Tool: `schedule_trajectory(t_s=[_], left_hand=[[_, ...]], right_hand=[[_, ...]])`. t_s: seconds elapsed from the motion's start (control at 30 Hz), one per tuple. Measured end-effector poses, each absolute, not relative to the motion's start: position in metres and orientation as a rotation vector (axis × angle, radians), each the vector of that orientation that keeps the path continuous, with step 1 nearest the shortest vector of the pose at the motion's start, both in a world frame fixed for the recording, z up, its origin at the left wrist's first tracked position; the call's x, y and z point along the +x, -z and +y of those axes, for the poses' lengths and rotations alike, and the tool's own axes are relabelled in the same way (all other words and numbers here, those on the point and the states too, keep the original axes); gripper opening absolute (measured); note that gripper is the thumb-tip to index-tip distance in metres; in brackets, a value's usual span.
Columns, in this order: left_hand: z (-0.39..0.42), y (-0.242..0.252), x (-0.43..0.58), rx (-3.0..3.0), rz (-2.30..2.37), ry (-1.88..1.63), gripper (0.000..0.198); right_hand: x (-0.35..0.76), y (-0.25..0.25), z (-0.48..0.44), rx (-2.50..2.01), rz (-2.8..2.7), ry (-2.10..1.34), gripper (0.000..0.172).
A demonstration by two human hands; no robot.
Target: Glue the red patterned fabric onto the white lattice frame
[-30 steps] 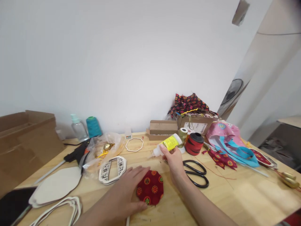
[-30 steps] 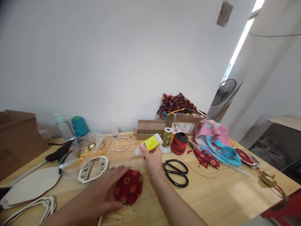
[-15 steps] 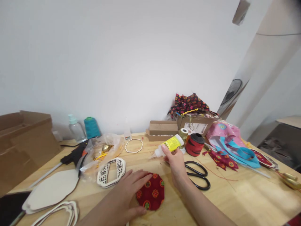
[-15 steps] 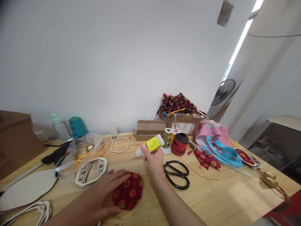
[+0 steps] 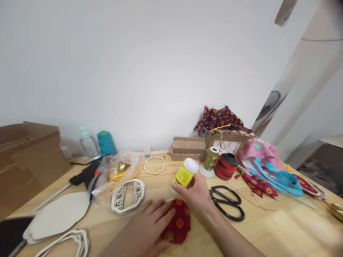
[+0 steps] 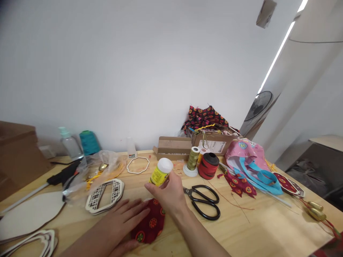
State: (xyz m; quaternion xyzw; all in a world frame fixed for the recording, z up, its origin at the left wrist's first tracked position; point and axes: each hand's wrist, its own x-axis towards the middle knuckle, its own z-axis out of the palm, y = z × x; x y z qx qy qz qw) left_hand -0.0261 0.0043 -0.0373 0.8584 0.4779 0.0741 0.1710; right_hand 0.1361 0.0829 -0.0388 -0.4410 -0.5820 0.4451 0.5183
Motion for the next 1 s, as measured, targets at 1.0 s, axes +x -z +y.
schedule_trajectory(t_s=[1.0], left_hand=[[0.003, 0.033, -0.019, 2.556, 1.374, -0.174, 0.056]], right_hand=[[0.13, 0.027, 0.07, -1.236, -1.881, -0.719, 0.027]])
